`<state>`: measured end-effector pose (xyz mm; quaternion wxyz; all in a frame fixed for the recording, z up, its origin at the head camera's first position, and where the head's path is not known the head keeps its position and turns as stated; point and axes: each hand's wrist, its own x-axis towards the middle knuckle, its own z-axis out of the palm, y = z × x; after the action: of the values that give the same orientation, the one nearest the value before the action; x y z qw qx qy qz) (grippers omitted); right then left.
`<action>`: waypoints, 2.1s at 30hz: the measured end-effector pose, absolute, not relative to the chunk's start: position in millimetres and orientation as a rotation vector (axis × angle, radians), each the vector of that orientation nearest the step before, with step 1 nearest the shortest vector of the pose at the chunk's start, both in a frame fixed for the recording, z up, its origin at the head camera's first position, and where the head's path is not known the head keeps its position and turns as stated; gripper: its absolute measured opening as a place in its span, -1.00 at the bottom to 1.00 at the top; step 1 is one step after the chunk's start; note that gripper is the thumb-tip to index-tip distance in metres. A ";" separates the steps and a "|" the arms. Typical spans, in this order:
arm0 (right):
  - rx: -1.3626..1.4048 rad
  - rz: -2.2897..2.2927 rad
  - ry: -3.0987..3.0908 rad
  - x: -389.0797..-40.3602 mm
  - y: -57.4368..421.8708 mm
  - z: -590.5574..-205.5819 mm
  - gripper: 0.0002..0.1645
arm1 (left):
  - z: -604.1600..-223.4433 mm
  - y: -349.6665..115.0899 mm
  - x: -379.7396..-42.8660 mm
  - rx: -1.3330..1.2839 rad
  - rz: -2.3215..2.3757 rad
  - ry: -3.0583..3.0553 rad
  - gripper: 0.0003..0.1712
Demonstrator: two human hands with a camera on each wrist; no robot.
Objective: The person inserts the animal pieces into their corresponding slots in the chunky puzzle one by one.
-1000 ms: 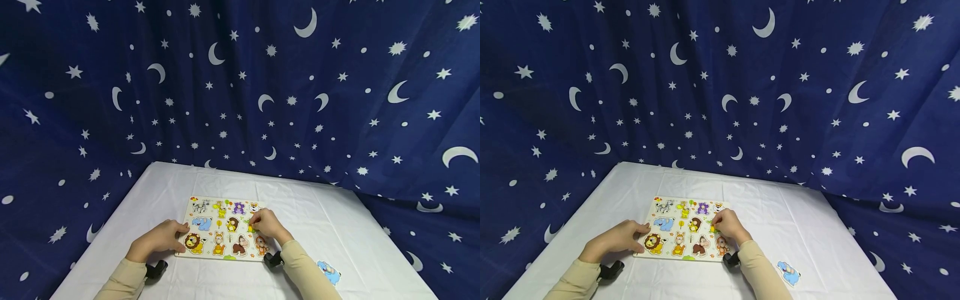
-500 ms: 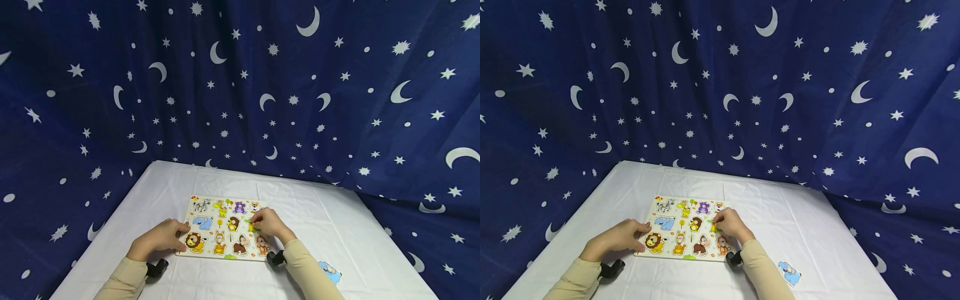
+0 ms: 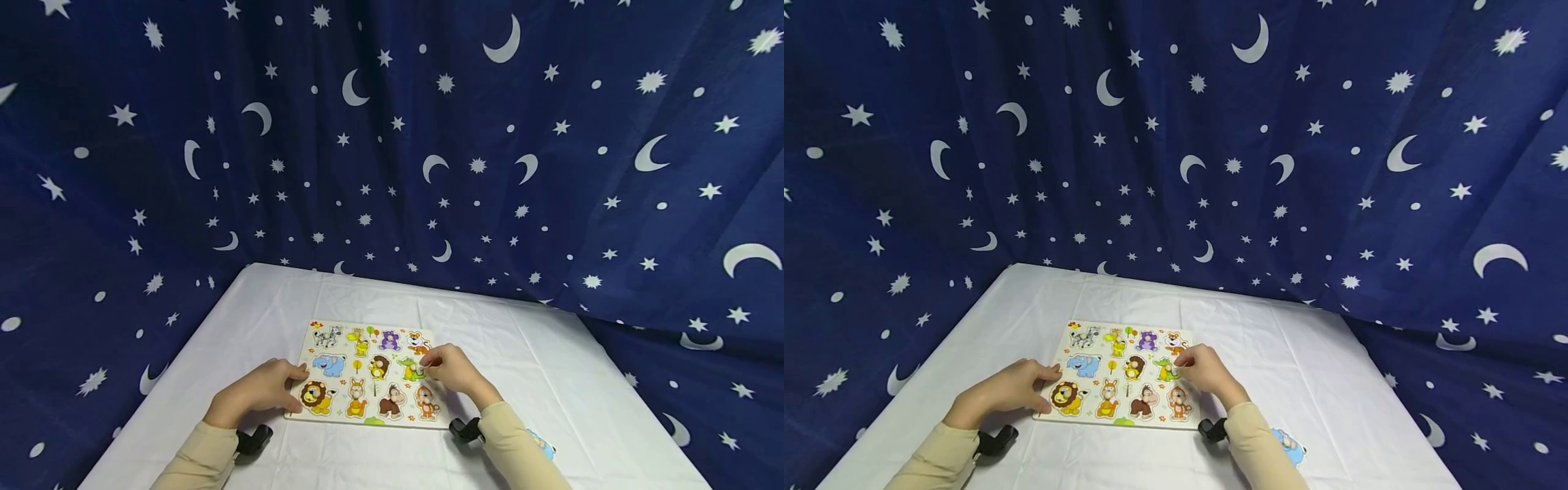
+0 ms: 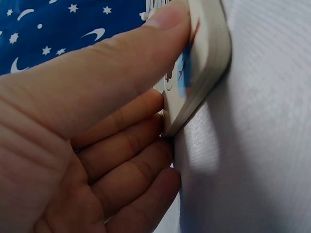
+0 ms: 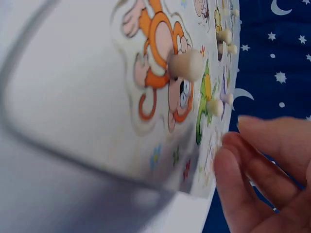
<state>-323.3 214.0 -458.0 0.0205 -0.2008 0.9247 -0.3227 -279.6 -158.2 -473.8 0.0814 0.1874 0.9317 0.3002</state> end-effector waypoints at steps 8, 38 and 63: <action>-0.667 -0.862 2.847 -310.7 227.0 -453.3 -0.86 | -475.0 -160.9 -282.4 0.601 0.889 2.778 -0.32; -0.509 -1.075 2.695 -271.0 286.0 -463.1 -0.85 | -472.4 -157.9 -280.9 0.561 0.903 2.783 -0.33; -0.306 -1.100 2.722 -226.7 322.6 -463.3 -0.79 | -475.8 -158.6 -286.6 0.620 0.961 2.724 -0.29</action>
<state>-226.7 322.6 -463.3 0.0949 -0.1034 0.9179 -0.3712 -286.6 -158.6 -475.8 0.0935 0.2088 0.9180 0.3239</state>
